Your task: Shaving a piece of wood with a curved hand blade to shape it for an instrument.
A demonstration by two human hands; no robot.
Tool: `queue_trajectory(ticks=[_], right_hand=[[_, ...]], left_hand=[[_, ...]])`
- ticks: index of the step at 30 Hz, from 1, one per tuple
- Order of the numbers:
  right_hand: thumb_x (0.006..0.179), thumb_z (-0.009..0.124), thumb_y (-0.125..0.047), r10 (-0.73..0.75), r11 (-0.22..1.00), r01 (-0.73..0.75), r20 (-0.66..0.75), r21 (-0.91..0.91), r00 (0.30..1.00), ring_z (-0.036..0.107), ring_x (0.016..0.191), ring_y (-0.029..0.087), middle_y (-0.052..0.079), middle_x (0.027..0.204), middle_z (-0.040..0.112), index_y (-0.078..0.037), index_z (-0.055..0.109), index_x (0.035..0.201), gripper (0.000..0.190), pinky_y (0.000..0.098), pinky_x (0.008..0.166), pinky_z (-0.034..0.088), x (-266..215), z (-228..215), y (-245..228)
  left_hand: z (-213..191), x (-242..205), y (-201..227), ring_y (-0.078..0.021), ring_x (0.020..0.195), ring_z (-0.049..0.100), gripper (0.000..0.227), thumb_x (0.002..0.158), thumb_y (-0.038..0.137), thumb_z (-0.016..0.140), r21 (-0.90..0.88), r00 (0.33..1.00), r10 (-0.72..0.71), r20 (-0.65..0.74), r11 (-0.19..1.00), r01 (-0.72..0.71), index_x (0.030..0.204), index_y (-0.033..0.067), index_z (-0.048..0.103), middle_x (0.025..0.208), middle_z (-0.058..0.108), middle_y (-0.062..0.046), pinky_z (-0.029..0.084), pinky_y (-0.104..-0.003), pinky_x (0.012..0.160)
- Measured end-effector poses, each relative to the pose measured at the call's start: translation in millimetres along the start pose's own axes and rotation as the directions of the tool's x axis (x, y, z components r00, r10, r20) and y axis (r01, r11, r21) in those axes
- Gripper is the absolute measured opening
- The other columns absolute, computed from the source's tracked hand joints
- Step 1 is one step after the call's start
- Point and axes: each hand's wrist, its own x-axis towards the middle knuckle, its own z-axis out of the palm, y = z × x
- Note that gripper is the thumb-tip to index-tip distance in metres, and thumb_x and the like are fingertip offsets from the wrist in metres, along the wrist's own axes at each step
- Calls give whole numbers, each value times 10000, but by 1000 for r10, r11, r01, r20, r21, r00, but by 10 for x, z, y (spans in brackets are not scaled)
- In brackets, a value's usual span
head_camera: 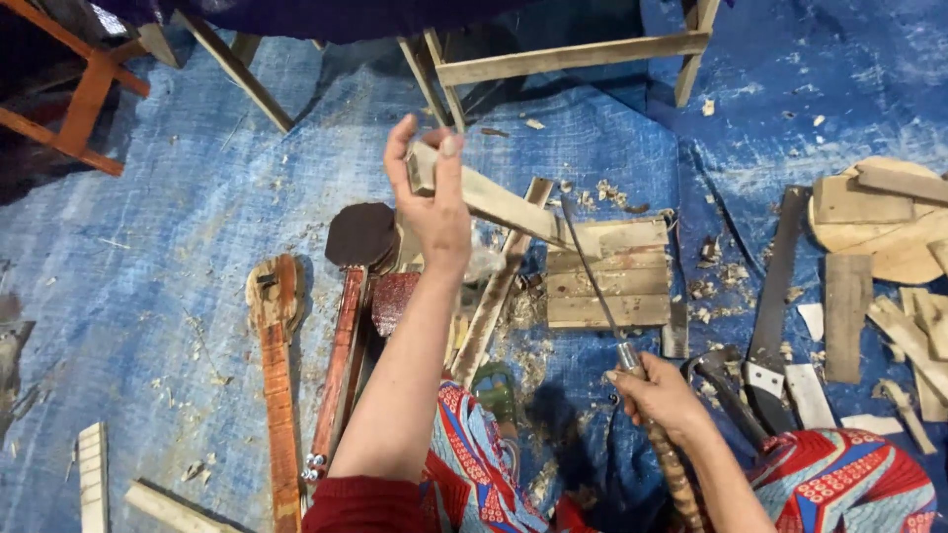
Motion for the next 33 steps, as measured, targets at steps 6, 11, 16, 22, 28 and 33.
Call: queue_trajectory(ticks=[6,11,16,22,28,33], right_hand=[[896,777,-99,-42,980,56,76,-191,996,537,421,201,98,576,579,6,625,993,209,333,393,446,-185,428,-484],[933,762,-70,50,986,-26,140,-166,989,532,441,187,96,594,574,-3,597,970,182,298,388,483,60,492,-509],[910,761,-57,8,985,15,135,-170,991,514,417,205,103,568,558,10,599,956,182,342,390,426,40,549,-522],[893,786,-39,48,981,-17,159,-192,986,550,428,194,107,617,592,20,639,1028,208,314,393,497,-168,570,-713],[911,776,-49,38,986,-17,124,-166,992,492,400,216,110,534,540,17,634,992,177,363,397,419,-167,618,-668],[876,795,-40,20,986,8,164,-168,986,528,444,204,107,601,567,1,635,1000,207,346,418,461,-372,634,-743]], left_hand=[[-14,52,-57,-166,966,582,334,1036,137,574,27,993,88,-81,996,-86,1351,111,468,1106,531,-58,575,-326,910],[-82,165,-208,-135,845,601,220,1032,160,533,60,985,22,-170,998,-12,1230,67,516,1074,561,-56,534,-294,805],[-221,162,-253,-138,805,578,176,998,80,518,25,976,57,-208,998,-53,1173,79,540,1031,571,-51,520,-289,787],[-70,141,-144,-143,850,578,189,1014,102,485,49,987,89,-136,995,-83,1199,70,508,1108,531,-68,540,-299,810],[-151,134,-171,-142,812,576,176,1007,117,475,75,984,46,-173,997,-34,1176,72,495,961,555,-57,528,-301,787],[-38,83,-128,-134,818,577,165,1021,88,497,67,983,91,-158,994,-81,1185,73,501,1063,542,-55,511,-288,796]])
